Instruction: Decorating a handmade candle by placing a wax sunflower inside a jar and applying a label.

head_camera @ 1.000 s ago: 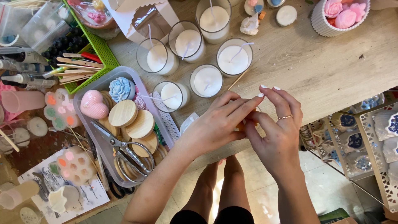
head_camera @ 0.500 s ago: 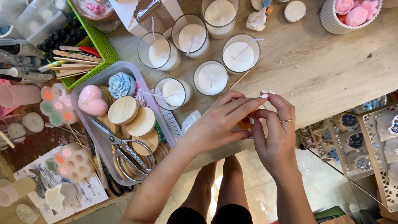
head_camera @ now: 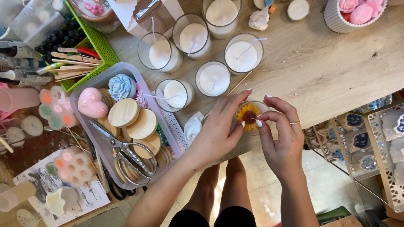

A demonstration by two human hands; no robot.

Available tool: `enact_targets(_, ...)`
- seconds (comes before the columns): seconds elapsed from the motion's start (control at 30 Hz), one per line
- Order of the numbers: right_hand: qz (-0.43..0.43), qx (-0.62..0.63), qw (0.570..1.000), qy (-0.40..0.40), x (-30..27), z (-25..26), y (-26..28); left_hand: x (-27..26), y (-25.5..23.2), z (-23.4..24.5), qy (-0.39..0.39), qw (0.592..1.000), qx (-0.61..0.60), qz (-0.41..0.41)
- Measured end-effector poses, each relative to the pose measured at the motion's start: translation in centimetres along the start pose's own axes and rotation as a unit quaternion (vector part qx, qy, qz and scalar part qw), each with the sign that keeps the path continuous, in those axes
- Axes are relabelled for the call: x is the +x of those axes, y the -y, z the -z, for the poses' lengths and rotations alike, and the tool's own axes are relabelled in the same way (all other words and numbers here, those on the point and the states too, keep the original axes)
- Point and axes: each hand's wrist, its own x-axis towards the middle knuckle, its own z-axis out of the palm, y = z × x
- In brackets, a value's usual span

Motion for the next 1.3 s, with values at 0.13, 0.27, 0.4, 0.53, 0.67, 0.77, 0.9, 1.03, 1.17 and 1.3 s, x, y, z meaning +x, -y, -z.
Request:
enact_targets(0.13, -0.003, 0.002, 1.000, -0.003, 0.2, 0.0, 0.2, 0.6, -0.8, -0.6, -0.019, 0.991, -0.028, 0.127)
enact_targets(0.27, -0.007, 0.008, 1.000, -0.002, 0.3, 0.1, 0.2, 0.9, -0.4, -1.0, -0.036, 0.993, -0.018, 0.113)
enact_targets(0.4, -0.017, 0.007, 1.000, 0.000, 0.3, 0.1, -0.1, 1.1, 0.2, -1.4, -0.053, 0.993, -0.022, 0.102)
enact_targets(0.53, -0.023, 0.015, 1.000, -0.001, 0.6, 0.3, 0.2, 0.9, 0.4, -1.5, -0.058, 0.992, -0.034, 0.110)
enact_targets(0.67, -0.012, 0.013, 1.000, 0.003, 0.7, 0.2, 0.1, 1.1, 0.4, -1.4, -0.054, 0.991, -0.041, 0.112)
enact_targets(0.77, -0.017, 0.018, 1.000, 0.003, 0.4, 0.1, -0.1, 1.1, 0.2, -1.3, -0.049, 0.991, -0.028, 0.118)
enact_targets(0.9, -0.004, 0.010, 1.000, 0.001, 0.4, 0.2, 0.0, 1.0, 0.2, -1.4, -0.062, 0.991, -0.047, 0.109)
enact_targets(1.03, 0.004, 0.000, 1.000, 0.013, 0.5, 0.5, 0.4, 1.0, 0.0, -1.4, -0.060, 0.992, -0.034, 0.109)
enact_targets(1.17, -0.007, -0.001, 1.000, -0.012, 0.2, 1.5, 0.4, 0.8, 0.1, -1.4, -0.067, 0.991, -0.034, 0.111)
enact_targets(1.3, 0.022, -0.149, 0.989, -0.009, 0.9, 2.0, 1.2, 0.8, 0.0, -1.3, -0.071, 0.987, -0.050, 0.136)
